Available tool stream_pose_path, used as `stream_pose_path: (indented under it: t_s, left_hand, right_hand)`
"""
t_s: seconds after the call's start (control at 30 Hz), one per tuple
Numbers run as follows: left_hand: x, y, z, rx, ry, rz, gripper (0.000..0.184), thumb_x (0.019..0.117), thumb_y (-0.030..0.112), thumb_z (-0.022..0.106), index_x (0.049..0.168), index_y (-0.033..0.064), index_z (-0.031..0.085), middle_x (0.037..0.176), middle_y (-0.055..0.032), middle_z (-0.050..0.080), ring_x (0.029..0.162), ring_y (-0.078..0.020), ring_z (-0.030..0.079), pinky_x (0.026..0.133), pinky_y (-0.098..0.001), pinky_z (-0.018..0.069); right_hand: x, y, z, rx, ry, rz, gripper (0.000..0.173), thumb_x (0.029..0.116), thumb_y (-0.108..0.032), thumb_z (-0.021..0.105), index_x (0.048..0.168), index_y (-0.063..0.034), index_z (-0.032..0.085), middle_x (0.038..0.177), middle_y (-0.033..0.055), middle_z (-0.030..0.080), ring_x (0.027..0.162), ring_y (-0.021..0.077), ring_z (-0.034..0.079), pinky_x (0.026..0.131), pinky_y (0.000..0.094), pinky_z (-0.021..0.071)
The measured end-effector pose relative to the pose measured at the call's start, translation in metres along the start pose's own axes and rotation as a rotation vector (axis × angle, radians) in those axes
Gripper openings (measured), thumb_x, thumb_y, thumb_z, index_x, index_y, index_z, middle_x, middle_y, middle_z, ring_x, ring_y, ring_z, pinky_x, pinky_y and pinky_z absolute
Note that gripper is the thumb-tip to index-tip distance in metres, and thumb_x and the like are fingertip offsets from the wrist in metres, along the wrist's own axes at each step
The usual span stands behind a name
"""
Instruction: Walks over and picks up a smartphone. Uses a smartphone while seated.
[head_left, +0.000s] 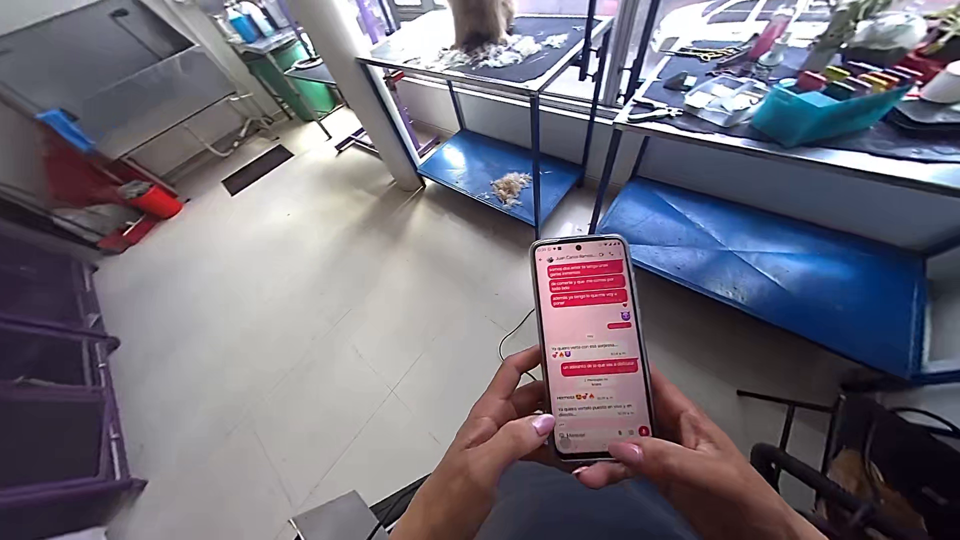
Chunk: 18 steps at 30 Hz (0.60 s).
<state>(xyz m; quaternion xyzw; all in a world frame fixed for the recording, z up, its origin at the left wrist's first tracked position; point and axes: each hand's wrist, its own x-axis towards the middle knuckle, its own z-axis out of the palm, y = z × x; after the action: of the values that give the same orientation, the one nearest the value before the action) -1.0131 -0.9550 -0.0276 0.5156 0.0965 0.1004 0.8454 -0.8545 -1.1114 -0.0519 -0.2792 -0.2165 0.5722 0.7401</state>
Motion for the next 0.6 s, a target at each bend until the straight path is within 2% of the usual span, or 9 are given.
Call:
stream_pose_path:
  t_s: [0.1,0.33,0.6]
  left_hand:
    - [-0.001,0.002,-0.002,0.039,-0.051,-0.019,0.056,0.1011,0.013,0.048,0.152,0.0042,0.025,0.131,-0.0088,0.064,0.114,-0.0206,0.068,0.093,-0.0395,0.0596]
    - [-0.019,-0.002,-0.006,0.105,-0.177,-0.024,0.058,0.1005,0.016,0.055,0.150,-0.0005,0.030,0.131,-0.0090,0.064,0.117,-0.0195,0.067,0.097,-0.0386,0.0578]
    - [-0.040,-0.010,0.011,0.127,-0.201,0.052,0.055,0.0995,0.008,0.051,0.149,-0.0054,0.029,0.130,-0.0098,0.065,0.115,-0.0193,0.067,0.097,-0.0383,0.0578]
  right_hand:
    - [-0.008,0.010,0.008,-0.016,0.069,-0.062,0.071,0.0878,0.000,0.074,0.146,-0.0171,0.037,0.131,0.0120,0.066,0.112,0.0321,0.071,0.086,0.0506,0.0646]
    - [-0.036,0.036,0.028,-0.051,0.179,-0.149,0.069,0.0863,-0.001,0.076,0.143,-0.0168,0.040,0.127,0.0122,0.068,0.106,0.0318,0.073,0.081,0.0490,0.0659]
    - [-0.061,0.040,0.052,-0.121,0.244,-0.192,0.069,0.0855,0.003,0.073,0.140,-0.0137,0.035,0.125,0.0085,0.069,0.103,0.0285,0.074,0.077,0.0477,0.0668]
